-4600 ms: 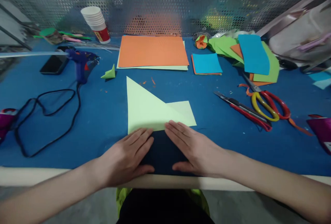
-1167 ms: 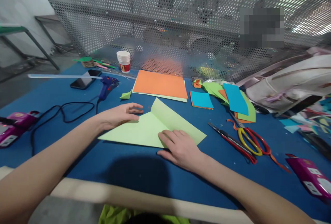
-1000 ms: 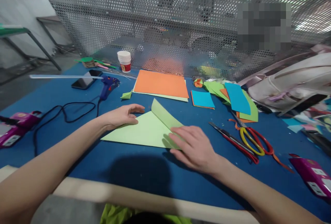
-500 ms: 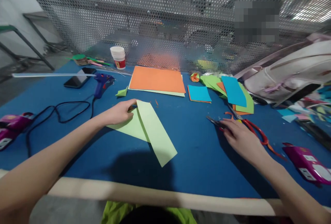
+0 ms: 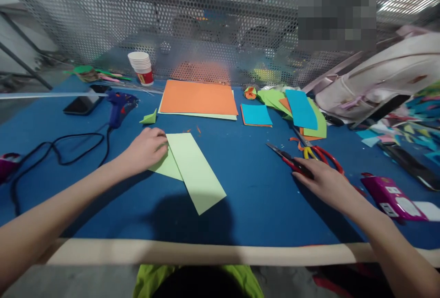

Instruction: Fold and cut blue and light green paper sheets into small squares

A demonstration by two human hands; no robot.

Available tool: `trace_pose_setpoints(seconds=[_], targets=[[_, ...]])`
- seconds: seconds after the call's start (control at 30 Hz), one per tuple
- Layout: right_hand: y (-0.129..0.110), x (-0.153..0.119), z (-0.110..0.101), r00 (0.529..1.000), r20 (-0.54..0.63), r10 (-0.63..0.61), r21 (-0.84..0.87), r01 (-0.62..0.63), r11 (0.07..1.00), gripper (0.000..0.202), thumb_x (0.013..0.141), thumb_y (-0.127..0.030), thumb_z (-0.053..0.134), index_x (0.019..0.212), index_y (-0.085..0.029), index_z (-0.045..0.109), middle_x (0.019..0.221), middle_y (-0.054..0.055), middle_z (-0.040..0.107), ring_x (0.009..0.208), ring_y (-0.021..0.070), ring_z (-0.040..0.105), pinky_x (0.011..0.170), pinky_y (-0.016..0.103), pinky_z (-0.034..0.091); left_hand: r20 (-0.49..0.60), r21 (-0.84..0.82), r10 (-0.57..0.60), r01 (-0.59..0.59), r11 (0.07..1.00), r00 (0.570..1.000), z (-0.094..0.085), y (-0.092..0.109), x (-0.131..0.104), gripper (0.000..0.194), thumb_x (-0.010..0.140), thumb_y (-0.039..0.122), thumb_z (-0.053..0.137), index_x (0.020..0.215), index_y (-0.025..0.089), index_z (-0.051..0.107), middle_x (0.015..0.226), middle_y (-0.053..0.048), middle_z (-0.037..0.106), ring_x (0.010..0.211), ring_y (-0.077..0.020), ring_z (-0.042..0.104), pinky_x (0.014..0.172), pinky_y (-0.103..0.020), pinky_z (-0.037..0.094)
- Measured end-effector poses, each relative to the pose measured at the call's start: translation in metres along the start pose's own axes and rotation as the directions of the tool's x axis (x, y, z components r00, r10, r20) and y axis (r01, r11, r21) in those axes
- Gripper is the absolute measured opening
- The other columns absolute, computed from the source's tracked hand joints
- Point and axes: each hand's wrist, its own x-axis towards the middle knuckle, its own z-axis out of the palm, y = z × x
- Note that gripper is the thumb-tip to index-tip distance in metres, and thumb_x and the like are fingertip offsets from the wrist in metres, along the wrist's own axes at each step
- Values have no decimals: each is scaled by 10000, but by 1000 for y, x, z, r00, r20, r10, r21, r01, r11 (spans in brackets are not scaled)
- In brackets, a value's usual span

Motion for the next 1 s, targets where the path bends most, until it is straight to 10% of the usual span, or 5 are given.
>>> trace_pose_setpoints(seconds=[0.2, 0.4, 0.6, 0.83, 1.0], targets=[[-15, 9, 4, 998, -35, 59, 23, -58, 998, 386, 863, -400, 462, 1115, -166, 638, 992, 153, 662, 945, 331, 653, 815, 486, 539, 83, 41, 89, -93, 995, 993, 4, 31, -26, 423, 927, 277, 272, 812, 149, 659, 885, -155, 624, 860, -303, 575, 805, -480, 466], [-44, 22, -1, 996, -87, 18, 169, -3, 986, 292, 854, -348, 500, 1077, -203, 619, 992, 117, 655, 923, 290, 655, 805, 442, 540, 62, -90, 225, -219, 972, 972, 9, 39, -38, 422, 996, 344, 310, 1054, 134, 671, 1116, -164, 630, 1118, -315, 540, 994, -486, 430], [-68, 42, -4, 999, -7, -46, 318, 46, 947, 300, 857, -295, 531, 1138, -221, 603, 1087, 91, 662, 958, 249, 655, 787, 373, 544, 204, -393, 486, -383, 836, 850, -9, 23, -12, 415, 913, 114, 364, 1170, 233, 668, 1302, -34, 639, 1247, -201, 525, 1089, -324, 379], [-85, 68, 3, 1000, 12, -23, 427, 16, 904, 326, 820, -313, 529, 1117, -210, 616, 1033, 76, 695, 891, 234, 669, 775, 376, 544, 217, -500, -27, 135, 856, 976, -22, 28, -7, 322, 801, 283, 409, 835, 176, 711, 973, -41, 704, 915, -200, 632, 793, -272, 478], [-92, 72, 9, 1000, -3, -23, 438, 22, 899, 340, 815, -339, 532, 1109, -202, 633, 990, 73, 701, 828, 214, 662, 745, 357, 547, 419, -599, -323, 526, 604, 849, -16, 50, -22, 432, 811, 576, 488, 664, 180, 577, 575, -16, 582, 513, -140, 510, 498, -257, 368]])
